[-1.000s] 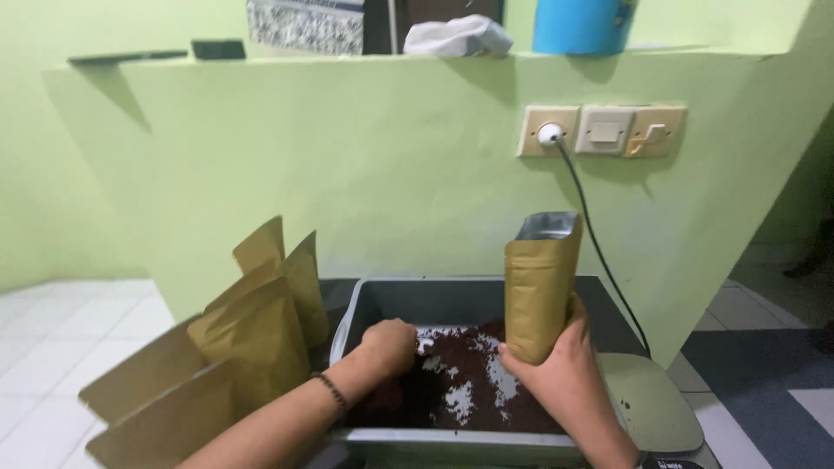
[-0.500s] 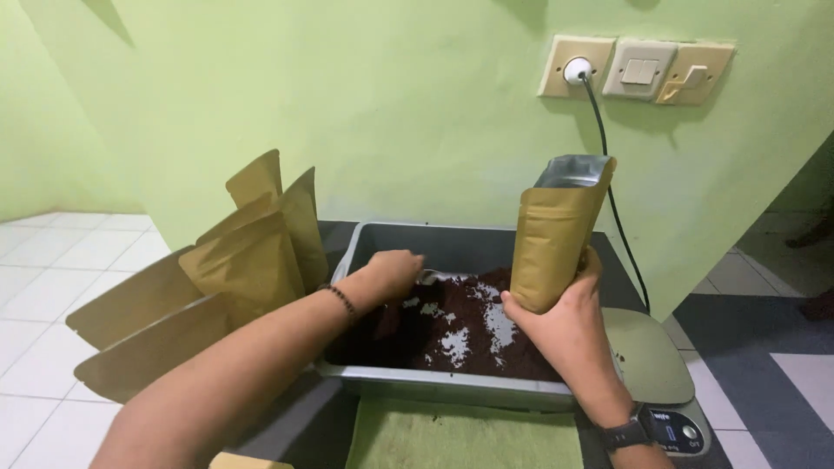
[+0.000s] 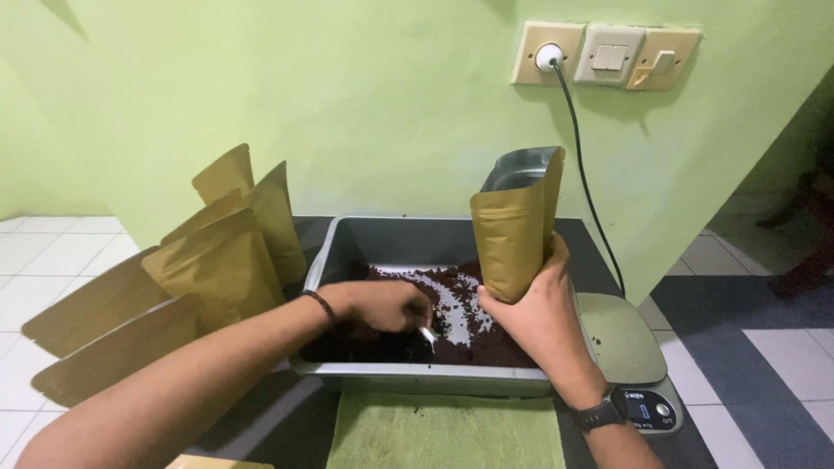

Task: Filling and weighing coffee bags with ground coffee using a spoon and a digital scale to ensure precise weight.

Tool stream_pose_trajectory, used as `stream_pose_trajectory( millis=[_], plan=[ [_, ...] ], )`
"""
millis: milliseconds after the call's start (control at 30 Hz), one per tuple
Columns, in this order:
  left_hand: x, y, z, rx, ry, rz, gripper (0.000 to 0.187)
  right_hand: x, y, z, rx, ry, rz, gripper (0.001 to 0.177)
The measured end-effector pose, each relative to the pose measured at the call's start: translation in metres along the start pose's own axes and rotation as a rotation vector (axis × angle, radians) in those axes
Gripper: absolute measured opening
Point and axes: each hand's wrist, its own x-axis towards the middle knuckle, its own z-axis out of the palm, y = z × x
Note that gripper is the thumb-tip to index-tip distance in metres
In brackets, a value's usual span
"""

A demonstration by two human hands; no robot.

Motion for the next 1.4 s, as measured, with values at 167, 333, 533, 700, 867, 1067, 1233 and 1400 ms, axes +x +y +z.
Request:
stream_pose_trajectory(
  millis=[167,333,533,700,867,1067,1233,1400],
  plan=[
    [-0.058,0.014,-0.055,0.037,0.072,-0.072,0.030,0.001,-0.003,-0.004,0.014,-0.054,-0.013,0.115],
    [-0.117,0.051,-0.110,0.017,0.180,-0.189,0.037,-0.006,-0.009,-0.007,0.022,-0.082,-0.060,0.110],
    [-0.155,0.088,-0.155,0.088,0.398,-0.334,0.035,-0.005,-0.004,-0.004,-0.043,-0.177,-0.060,0.109],
    [-0.149,0.114,-0.174,0.272,0.477,-0.247,0.036,-0.001,0.013,0.006,-0.150,-0.264,-0.074,0.114],
    [-0.080,0.100,-0.153,0.488,0.518,-0.064,0.027,-0.002,0.007,0.002,-0.112,-0.275,-0.077,0.118],
    [-0.071,0.102,-0.104,1.439,0.969,0.521,0.020,0.001,0.011,0.003,-0.069,-0.161,-0.119,0.114],
    [-0.071,0.022,-0.104,1.159,1.273,0.392,0.025,-0.004,-0.005,-0.007,-0.038,-0.121,-0.030,0.109],
    [-0.014,-0.069,-0.020,0.673,0.575,-0.249,0.011,-0.004,-0.004,-0.004,-0.026,-0.041,0.017,0.109]
  ],
)
